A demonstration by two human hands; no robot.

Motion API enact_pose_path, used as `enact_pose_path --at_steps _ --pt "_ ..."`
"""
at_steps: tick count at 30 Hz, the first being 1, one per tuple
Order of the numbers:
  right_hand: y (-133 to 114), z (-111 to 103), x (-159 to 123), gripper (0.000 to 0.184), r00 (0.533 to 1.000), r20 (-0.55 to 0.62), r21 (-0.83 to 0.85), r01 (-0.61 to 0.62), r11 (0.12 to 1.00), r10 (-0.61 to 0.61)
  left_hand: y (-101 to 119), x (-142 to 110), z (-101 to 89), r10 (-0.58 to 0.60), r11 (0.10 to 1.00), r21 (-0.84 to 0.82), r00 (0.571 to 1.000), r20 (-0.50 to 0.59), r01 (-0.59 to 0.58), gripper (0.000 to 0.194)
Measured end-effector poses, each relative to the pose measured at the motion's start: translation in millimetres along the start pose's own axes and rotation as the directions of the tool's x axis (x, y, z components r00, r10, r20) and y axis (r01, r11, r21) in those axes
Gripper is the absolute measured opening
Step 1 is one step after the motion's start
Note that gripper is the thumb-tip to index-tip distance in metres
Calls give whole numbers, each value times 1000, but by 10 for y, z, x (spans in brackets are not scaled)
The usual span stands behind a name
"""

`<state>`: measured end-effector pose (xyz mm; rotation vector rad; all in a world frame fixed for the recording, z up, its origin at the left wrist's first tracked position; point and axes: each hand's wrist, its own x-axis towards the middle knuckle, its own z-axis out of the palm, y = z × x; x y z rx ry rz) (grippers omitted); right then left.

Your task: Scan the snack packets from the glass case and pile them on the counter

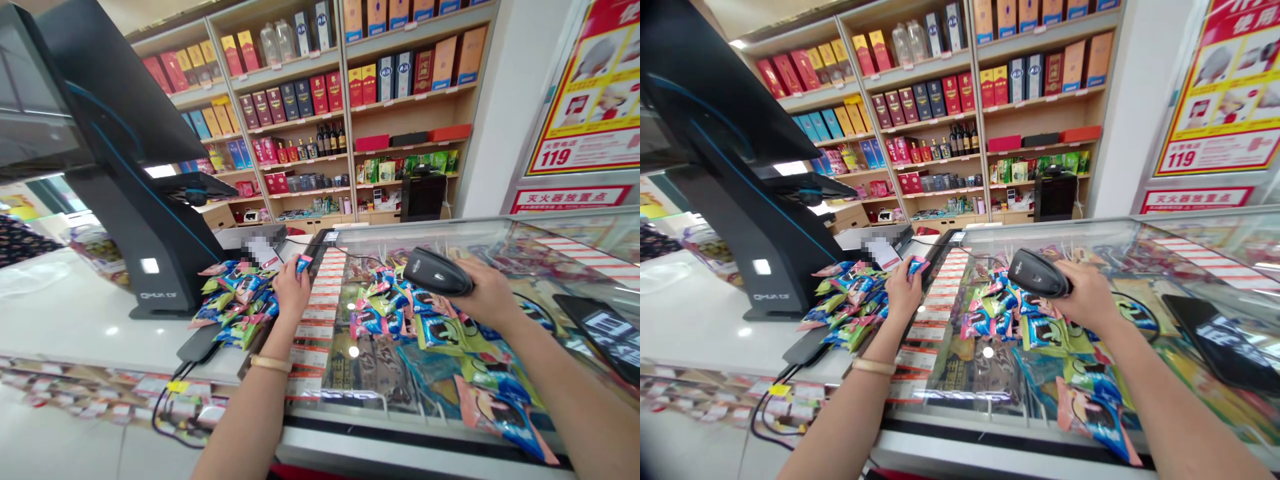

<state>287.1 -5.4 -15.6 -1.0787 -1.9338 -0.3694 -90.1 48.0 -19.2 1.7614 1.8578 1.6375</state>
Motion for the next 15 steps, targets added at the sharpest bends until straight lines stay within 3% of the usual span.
enact_pose_path --at_steps 1,3,5,7,11,13,15 --pt "6 10 -12 20 1000 2 -1 -1 1000 1 25 -15 17 -60 965 -254 998 32 67 33" --pt "11 29 -35 25 1000 21 -4 -7 1000 7 77 -60 52 -199 714 -638 957 209 288 30" --pt "-3 39 -50 30 999 33 -5 5 1000 -5 120 -111 76 -274 428 -751 864 421 502 31" --pt "-53 34 -48 31 998 39 1 40 999 -40 148 -151 91 -287 268 -741 785 549 616 33" --pt "-246 -21 8 16 989 108 42 93 995 -97 157 -198 133 -269 155 -718 729 630 678 32" --pt "-345 -56 44 17 986 120 59 112 992 -119 152 -227 169 -224 170 -720 738 637 673 26" --pt "-417 -79 69 16 980 133 90 138 986 -149 150 -268 208 -149 237 -721 758 635 651 32"
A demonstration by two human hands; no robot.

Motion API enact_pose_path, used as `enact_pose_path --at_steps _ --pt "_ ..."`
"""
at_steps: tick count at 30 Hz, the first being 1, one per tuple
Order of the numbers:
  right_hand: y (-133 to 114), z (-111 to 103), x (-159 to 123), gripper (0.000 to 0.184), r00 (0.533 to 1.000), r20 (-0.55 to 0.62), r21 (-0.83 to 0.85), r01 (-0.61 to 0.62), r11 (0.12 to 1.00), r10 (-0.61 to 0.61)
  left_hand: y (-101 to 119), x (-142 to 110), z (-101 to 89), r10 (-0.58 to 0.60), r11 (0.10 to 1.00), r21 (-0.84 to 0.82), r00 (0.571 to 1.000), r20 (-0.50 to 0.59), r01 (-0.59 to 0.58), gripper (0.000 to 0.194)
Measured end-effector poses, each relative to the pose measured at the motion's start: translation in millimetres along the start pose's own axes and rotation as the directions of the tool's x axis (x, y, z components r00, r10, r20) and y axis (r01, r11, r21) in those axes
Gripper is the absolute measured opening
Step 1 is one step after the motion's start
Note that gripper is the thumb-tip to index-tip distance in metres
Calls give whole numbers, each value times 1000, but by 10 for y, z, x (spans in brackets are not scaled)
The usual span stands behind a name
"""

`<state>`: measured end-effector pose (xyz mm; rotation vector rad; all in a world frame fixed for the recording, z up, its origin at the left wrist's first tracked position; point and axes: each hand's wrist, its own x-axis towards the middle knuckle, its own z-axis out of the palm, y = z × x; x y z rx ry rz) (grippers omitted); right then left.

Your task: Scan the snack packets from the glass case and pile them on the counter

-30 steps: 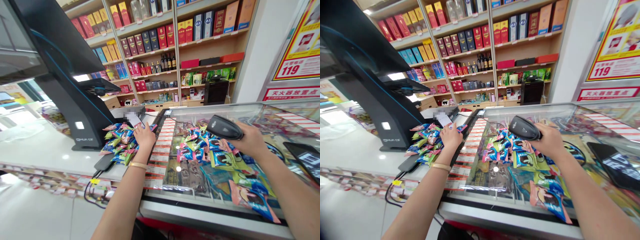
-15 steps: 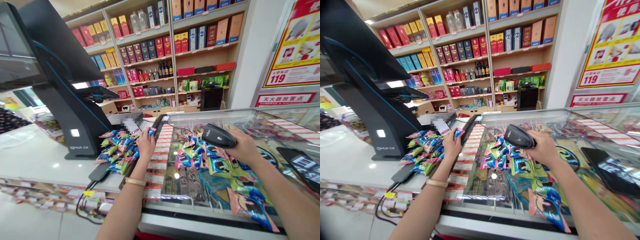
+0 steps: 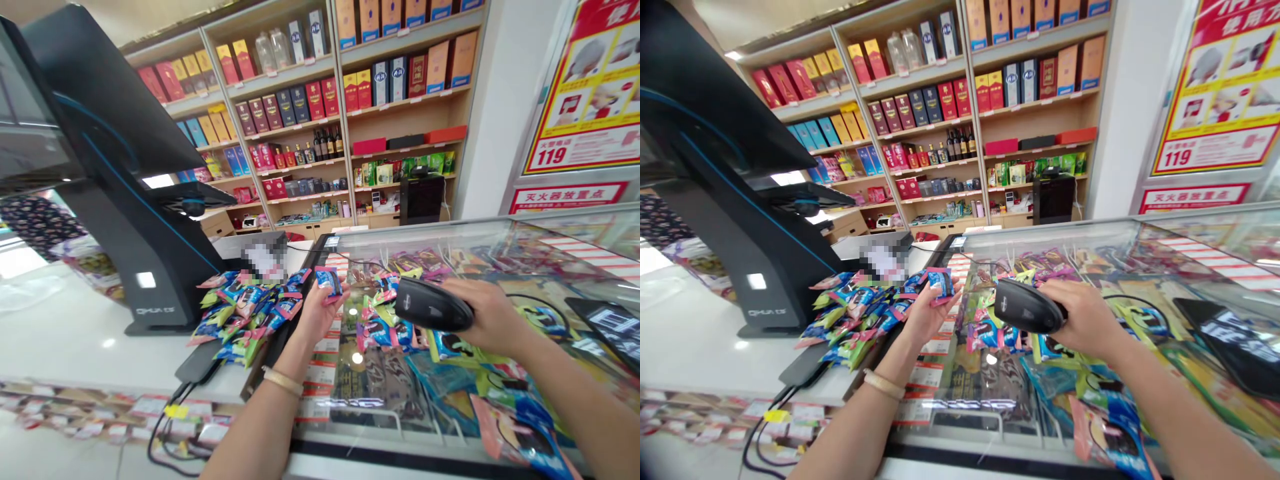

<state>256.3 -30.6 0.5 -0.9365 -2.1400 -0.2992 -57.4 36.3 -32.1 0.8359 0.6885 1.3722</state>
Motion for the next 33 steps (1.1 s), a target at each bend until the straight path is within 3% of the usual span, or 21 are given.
enact_pose_path --at_steps 4,11,18,26,30,33 --pt "-50 10 6 18 999 42 37 7 999 -9 -89 -31 35 47 984 165 994 101 -64 57" --pt "-57 56 -15 23 996 84 18 10 1000 -12 -112 -90 125 86 918 373 987 134 -131 77" --pt "-39 65 -33 17 992 119 1 -46 999 45 -118 -104 152 91 919 373 988 125 -132 94" --pt "0 47 -42 19 998 69 -11 -6 1000 7 -147 -79 137 85 935 337 992 96 -112 87" --pt "156 29 -86 20 995 -55 -52 -88 995 85 -216 -49 161 23 983 183 998 54 -32 69" --pt "288 -2 -112 22 973 -156 -114 -186 976 168 -267 -79 247 48 957 283 995 84 -70 61"
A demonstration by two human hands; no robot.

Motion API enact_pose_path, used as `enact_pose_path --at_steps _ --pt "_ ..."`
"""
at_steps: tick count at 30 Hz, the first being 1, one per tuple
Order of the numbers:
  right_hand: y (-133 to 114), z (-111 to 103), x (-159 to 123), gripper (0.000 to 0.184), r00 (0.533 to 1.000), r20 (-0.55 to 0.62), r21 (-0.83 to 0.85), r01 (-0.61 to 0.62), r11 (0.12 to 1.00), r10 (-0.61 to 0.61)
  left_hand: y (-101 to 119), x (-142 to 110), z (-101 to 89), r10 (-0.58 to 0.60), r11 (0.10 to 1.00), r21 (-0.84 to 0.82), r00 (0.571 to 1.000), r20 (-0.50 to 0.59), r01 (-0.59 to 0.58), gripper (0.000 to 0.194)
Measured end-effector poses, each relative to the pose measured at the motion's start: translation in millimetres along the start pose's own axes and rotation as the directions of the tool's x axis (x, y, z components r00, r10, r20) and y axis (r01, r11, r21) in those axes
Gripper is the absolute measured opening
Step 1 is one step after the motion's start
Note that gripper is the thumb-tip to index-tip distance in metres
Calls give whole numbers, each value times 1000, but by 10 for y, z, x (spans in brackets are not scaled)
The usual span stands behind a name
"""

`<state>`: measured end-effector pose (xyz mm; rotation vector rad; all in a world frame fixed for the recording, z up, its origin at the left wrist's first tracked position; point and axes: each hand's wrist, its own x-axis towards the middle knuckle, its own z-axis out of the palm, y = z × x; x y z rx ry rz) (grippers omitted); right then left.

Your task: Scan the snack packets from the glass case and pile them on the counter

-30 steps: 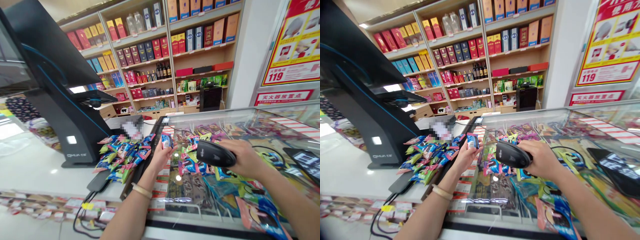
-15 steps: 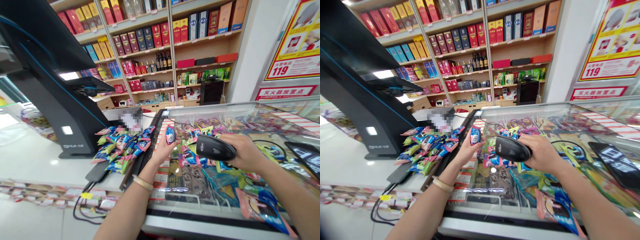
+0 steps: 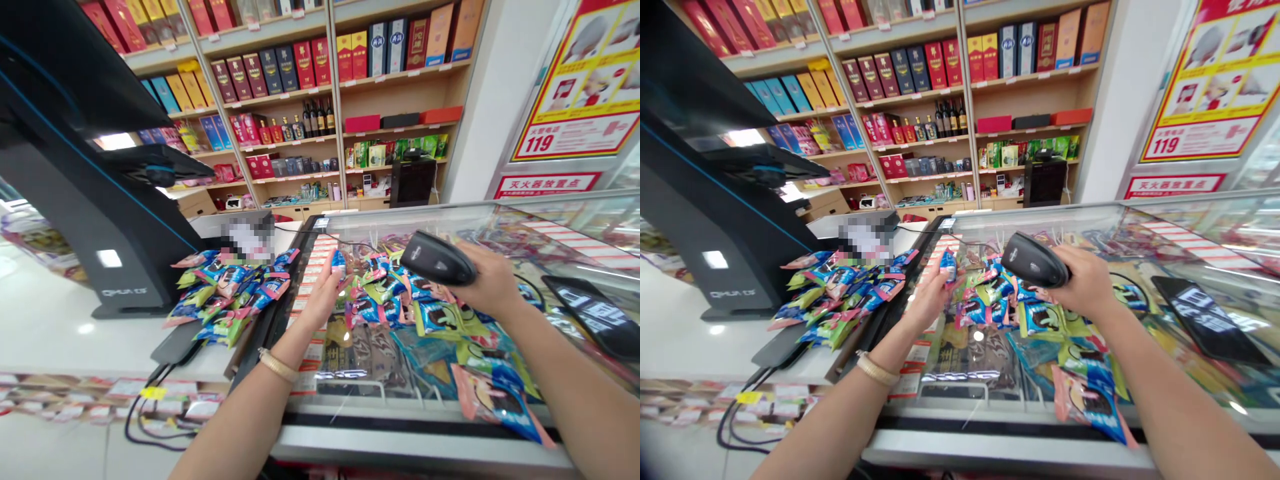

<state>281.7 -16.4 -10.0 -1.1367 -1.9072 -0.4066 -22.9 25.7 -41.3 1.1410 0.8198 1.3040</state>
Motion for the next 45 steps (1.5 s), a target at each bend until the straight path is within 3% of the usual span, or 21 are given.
enact_pose_path --at_steps 3,5,8,10,14,17,20,23,25,28,30,32,35,38,41,45 --pt "80 -15 16 18 996 -67 -64 -64 996 60 27 -67 152 194 935 278 973 123 -221 54" --pt "103 -14 25 17 992 -109 -83 -72 994 63 55 -97 269 297 821 414 914 278 -393 52" --pt "121 5 25 17 991 -121 -99 -73 992 61 59 -56 451 322 685 475 814 483 -552 52" --pt "135 21 16 17 993 -103 -108 -67 992 56 23 28 562 312 619 506 779 544 -601 52" --pt "166 36 -10 13 995 -70 -112 -73 991 65 -66 164 697 269 465 647 792 548 -605 55" --pt "187 39 -28 14 997 -43 -114 -70 991 66 -29 85 656 271 381 704 801 535 -599 57" --pt "214 53 -41 15 996 -76 -129 -45 991 35 153 -150 435 329 340 711 786 524 -616 58" --pt "248 85 -53 16 996 -93 -127 -25 992 13 424 -443 10 418 309 763 801 428 -568 60" --pt "268 112 -64 17 994 -112 -133 -7 991 -8 594 -632 -364 508 264 847 813 284 -461 59" --pt "282 148 -81 17 992 -124 -145 11 989 -29 743 -881 -948 635 175 957 769 72 -233 59" --pt "277 166 -91 17 992 -125 -156 8 988 -27 753 -1017 -1274 661 118 986 750 8 -115 63" --pt "265 177 -100 17 993 -113 -168 0 986 -19 708 -1124 -1502 640 51 998 768 -2 -39 67" --pt "246 186 -109 16 996 -83 -173 1 985 -15 607 -1214 -1660 567 -54 998 823 43 -15 62" --pt "229 190 -107 19 997 -81 -162 -9 987 -4 544 -1225 -1691 523 -104 993 846 105 -59 41" --pt "205 184 -97 20 997 -70 -146 -27 989 17 541 -1196 -1693 517 -80 993 848 115 -86 31" --pt "168 167 -85 22 997 -73 -137 -27 990 17 608 -1165 -1656 548 -34 997 833 76 -69 35"
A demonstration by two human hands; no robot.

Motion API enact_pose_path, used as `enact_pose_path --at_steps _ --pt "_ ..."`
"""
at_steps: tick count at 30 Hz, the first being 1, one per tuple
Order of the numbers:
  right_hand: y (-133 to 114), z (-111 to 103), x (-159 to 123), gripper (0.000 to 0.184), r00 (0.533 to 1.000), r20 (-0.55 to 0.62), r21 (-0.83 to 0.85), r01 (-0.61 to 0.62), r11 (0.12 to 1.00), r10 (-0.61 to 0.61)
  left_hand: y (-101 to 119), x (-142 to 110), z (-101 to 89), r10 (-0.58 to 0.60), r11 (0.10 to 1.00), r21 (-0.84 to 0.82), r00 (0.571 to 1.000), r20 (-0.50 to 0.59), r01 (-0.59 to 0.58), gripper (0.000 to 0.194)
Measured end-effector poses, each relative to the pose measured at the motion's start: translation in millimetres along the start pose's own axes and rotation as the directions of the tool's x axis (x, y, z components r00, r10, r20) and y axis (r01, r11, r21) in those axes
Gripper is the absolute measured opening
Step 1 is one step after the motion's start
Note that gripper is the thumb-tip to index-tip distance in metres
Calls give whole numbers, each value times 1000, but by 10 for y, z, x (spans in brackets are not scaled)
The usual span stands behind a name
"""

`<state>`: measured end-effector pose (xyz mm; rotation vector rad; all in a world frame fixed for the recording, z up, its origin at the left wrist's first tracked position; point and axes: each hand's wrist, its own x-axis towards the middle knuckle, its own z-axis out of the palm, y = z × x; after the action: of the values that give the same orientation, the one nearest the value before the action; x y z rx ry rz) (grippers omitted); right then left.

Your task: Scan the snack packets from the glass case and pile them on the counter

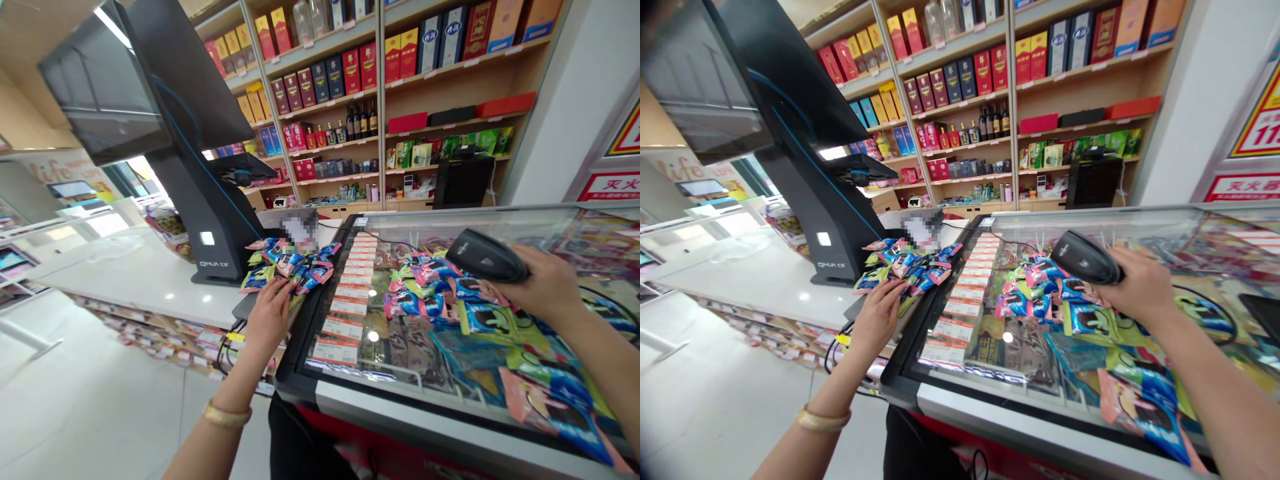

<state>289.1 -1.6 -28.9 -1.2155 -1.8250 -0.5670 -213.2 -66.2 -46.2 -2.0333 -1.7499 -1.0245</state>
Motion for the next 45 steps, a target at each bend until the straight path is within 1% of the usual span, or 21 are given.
enact_pose_path --at_steps 3,5,7,9,12,14,16,18,20,22,23,24,26,27,29,30,32,34,37,41,45 --pt "-5 -2 4 22 1000 4 -8 15 1000 -15 81 69 -57 -87 996 20 994 -61 88 41" --pt "7 8 6 21 999 -21 -12 43 999 -44 145 129 -86 -163 986 11 980 -111 165 43" --pt "25 24 6 20 995 -70 -16 71 997 -72 198 197 -96 -246 969 -31 954 -172 245 44" --pt "42 36 6 20 990 -102 -20 96 995 -98 223 263 -82 -333 943 -98 915 -226 319 44" --pt "47 39 10 21 983 -120 -28 133 991 -136 204 333 -35 -438 893 -230 864 -248 387 42" --pt "36 29 16 22 984 -115 -27 135 991 -137 167 349 -9 -493 848 -342 840 -228 405 40" --pt "17 13 24 21 989 -94 -22 115 993 -116 139 344 0 -555 780 -456 810 -189 429 40" --pt "-5 -4 32 18 992 -81 -16 92 996 -93 143 332 -6 -629 684 -557 767 -125 471 42" --pt "-26 -25 44 16 992 -89 -7 90 996 -90 195 328 -8 -696 564 -648 717 -38 512 45" --pt "-46 -52 62 14 990 -101 11 98 995 -97 296 339 16 -719 451 -725 693 50 520 48" --pt "-55 -70 74 13 989 -104 27 110 994 -107 364 352 40 -713 410 -755 696 84 512 48" --pt "-66 -90 88 13 987 -104 46 127 991 -121 441 369 73 -693 387 -777 712 110 497 47" --pt "-91 -135 115 14 981 -103 101 172 980 -162 615 416 154 -605 406 -794 784 138 453 45" --pt "-106 -159 128 14 977 -99 134 201 970 -189 709 446 196 -539 447 -789 831 137 421 45" --pt "-145 -202 147 19 970 -57 197 242 950 -235 899 513 273 -382 576 -747 917 113 332 44" --pt "-168 -220 153 20 968 -25 223 249 942 -249 990 550 306 -301 642 -714 948 100 279 42" --pt "-220 -244 160 16 963 42 271 246 931 -267 1153 626 361 -155 741 -646 983 100 183 40" --pt "-277 -256 164 14 956 85 318 242 917 -282 1281 695 409 -38 792 -600 991 129 109 38" --pt "-349 -268 171 10 943 146 352 232 907 -298 1404 774 471 50 847 -529 984 173 50 36" --pt "-394 -301 191 8 925 233 354 207 912 -300 1488 824 517 62 912 -408 975 212 31 36" --pt "-394 -329 214 11 903 304 358 189 914 -305 1531 833 528 61 924 -380 972 225 30 35"
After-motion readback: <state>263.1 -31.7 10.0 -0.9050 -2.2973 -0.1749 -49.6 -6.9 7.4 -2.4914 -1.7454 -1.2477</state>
